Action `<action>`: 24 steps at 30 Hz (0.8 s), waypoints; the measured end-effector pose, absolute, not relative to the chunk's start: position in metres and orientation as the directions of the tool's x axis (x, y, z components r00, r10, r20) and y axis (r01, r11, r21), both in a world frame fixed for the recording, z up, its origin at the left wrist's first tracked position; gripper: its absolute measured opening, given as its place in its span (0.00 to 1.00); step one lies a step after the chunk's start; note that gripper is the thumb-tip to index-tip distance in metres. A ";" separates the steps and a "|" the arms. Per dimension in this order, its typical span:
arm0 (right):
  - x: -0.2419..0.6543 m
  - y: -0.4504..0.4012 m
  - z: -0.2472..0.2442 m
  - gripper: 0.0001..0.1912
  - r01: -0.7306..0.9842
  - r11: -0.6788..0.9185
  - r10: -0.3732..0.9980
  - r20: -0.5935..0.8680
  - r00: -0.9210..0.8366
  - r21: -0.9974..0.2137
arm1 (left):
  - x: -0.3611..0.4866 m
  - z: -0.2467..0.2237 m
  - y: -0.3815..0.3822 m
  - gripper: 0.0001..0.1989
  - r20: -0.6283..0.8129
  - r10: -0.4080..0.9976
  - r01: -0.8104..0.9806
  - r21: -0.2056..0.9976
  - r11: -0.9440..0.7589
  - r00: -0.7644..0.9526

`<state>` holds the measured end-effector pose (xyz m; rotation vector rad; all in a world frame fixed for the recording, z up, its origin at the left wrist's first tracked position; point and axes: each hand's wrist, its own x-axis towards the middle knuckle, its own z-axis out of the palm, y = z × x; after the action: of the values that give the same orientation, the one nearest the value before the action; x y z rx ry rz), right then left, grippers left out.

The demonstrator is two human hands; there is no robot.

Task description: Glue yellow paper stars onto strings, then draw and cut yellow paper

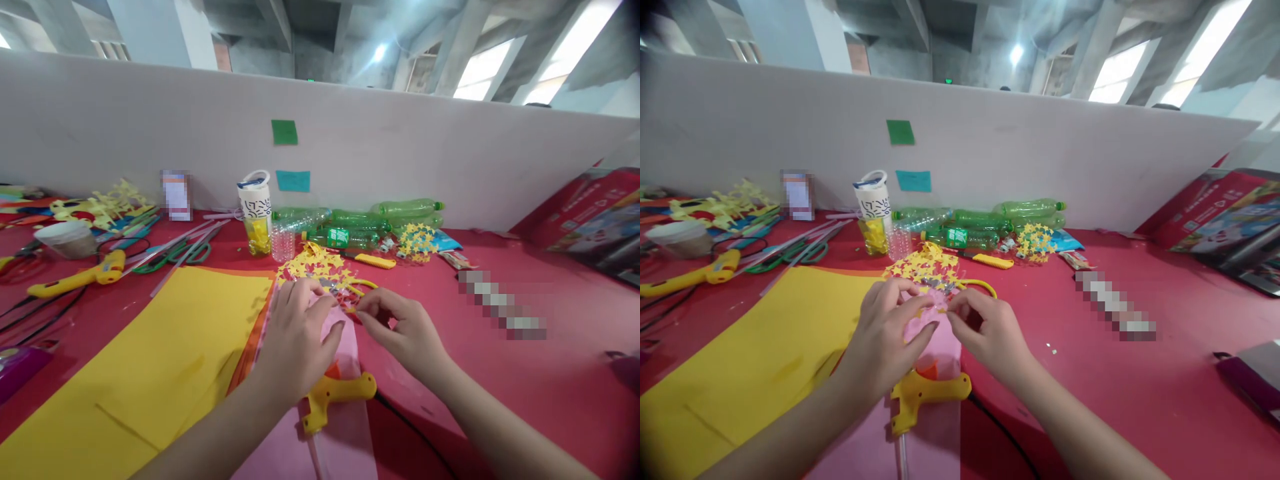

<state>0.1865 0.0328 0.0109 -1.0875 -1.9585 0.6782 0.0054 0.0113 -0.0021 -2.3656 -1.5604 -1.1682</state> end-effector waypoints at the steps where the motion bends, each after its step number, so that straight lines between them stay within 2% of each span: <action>1: 0.186 0.033 0.010 0.04 0.441 0.473 0.875 0.349 -0.336 -0.762 | 0.008 -0.003 0.013 0.09 0.621 0.762 0.831 0.317 -0.458 0.183; 6: 0.184 0.034 0.003 0.03 0.407 0.403 0.898 0.269 -0.347 -0.819 | 0.016 -0.008 0.017 0.03 0.601 0.791 0.842 0.364 -0.399 0.115; 13: 0.179 0.038 -0.005 0.04 0.330 0.273 0.928 0.157 -0.338 -0.903 | 0.017 -0.014 0.018 0.04 0.614 0.782 0.821 0.391 -0.417 0.105; 24: 0.176 0.044 -0.009 0.04 0.335 0.241 0.940 0.132 -0.314 -0.911 | 0.016 -0.019 0.019 0.05 0.644 0.749 0.788 0.375 -0.487 0.157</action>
<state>0.1762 0.0438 -0.0086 -1.1753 -1.7930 1.0622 0.0164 0.0188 -0.0187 -2.3520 -1.5648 -1.2606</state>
